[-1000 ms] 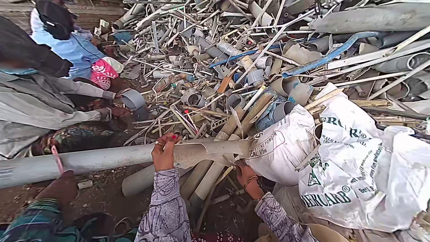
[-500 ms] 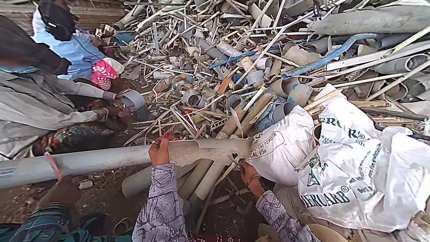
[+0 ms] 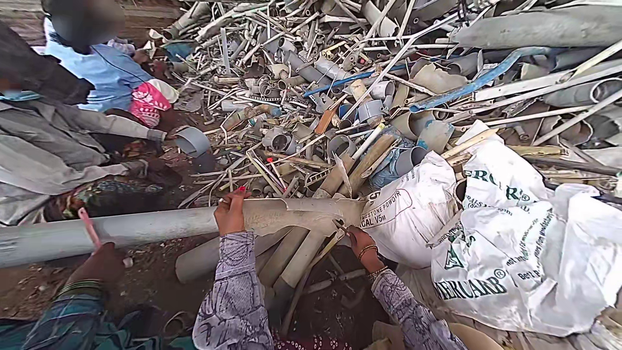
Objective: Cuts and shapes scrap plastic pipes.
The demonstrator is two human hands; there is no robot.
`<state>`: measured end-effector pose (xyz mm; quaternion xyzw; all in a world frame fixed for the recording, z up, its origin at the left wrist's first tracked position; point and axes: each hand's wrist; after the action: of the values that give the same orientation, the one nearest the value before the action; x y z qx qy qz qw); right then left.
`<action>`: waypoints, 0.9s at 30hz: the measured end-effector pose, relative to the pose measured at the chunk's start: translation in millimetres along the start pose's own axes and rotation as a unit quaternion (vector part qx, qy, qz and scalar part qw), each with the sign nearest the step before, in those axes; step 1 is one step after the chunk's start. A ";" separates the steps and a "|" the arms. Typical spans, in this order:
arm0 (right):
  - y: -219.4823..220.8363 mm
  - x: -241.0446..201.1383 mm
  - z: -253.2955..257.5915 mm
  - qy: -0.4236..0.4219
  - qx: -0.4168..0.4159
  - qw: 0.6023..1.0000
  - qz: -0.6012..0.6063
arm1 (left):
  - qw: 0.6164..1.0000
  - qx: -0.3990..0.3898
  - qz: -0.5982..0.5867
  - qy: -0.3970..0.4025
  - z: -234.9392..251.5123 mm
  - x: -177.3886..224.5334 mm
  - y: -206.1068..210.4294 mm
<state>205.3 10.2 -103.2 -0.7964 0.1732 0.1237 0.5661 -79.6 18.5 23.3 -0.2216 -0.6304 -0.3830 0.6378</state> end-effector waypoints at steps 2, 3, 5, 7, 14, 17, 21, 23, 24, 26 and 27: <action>2.1 -1.3 -0.1 0.019 -0.009 1.000 -0.009 | 1.000 0.002 0.010 -0.001 -2.6 0.1 1.4; 3.4 -1.4 -1.4 0.004 -0.007 1.000 -0.001 | 1.000 0.002 0.013 0.000 -2.1 2.2 1.6; 7.0 3.1 -6.6 -0.030 0.003 0.999 0.015 | 1.000 -0.001 0.024 0.000 -2.0 3.5 -0.2; 4.1 -0.1 -3.8 0.001 -0.011 1.000 0.003 | 0.999 -0.004 0.032 -0.003 -1.3 2.0 -1.5; -1.2 -6.6 -7.4 0.000 -0.050 0.999 -0.021 | 1.000 0.006 0.026 0.001 2.1 -0.8 -2.3; -4.4 -16.7 2.4 0.038 -0.053 0.997 -0.039 | 0.999 0.015 0.038 -0.006 1.3 3.3 1.6; -5.0 -6.2 -7.8 -0.014 -0.038 0.998 -0.040 | 0.998 -0.001 0.052 -0.018 -0.6 6.5 4.2; -1.1 -5.5 -2.9 -0.022 -0.024 0.998 -0.051 | 0.998 0.001 0.057 -0.039 3.3 8.4 0.9; 3.7 -5.0 1.5 -0.017 -0.015 0.998 -0.056 | 0.997 0.002 0.066 -0.051 4.4 7.4 -1.4; 12.5 0.3 6.4 -0.047 0.004 0.998 -0.048 | 0.994 -0.004 0.081 -0.070 5.5 9.6 -3.2; 16.3 8.9 6.4 -0.092 0.020 0.995 -0.038 | 0.994 -0.011 0.084 -0.075 5.3 11.8 -3.6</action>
<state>206.6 10.2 -122.8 -0.7762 0.0928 0.1714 0.5997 -86.8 17.9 34.6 -0.3090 -0.6510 -0.3170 0.6166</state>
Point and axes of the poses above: each hand's wrist, its own z-axis towards the middle knuckle, its own y-axis out of the palm, x = y × z, and after that the axes turned 5 degrees about -z, right-handed
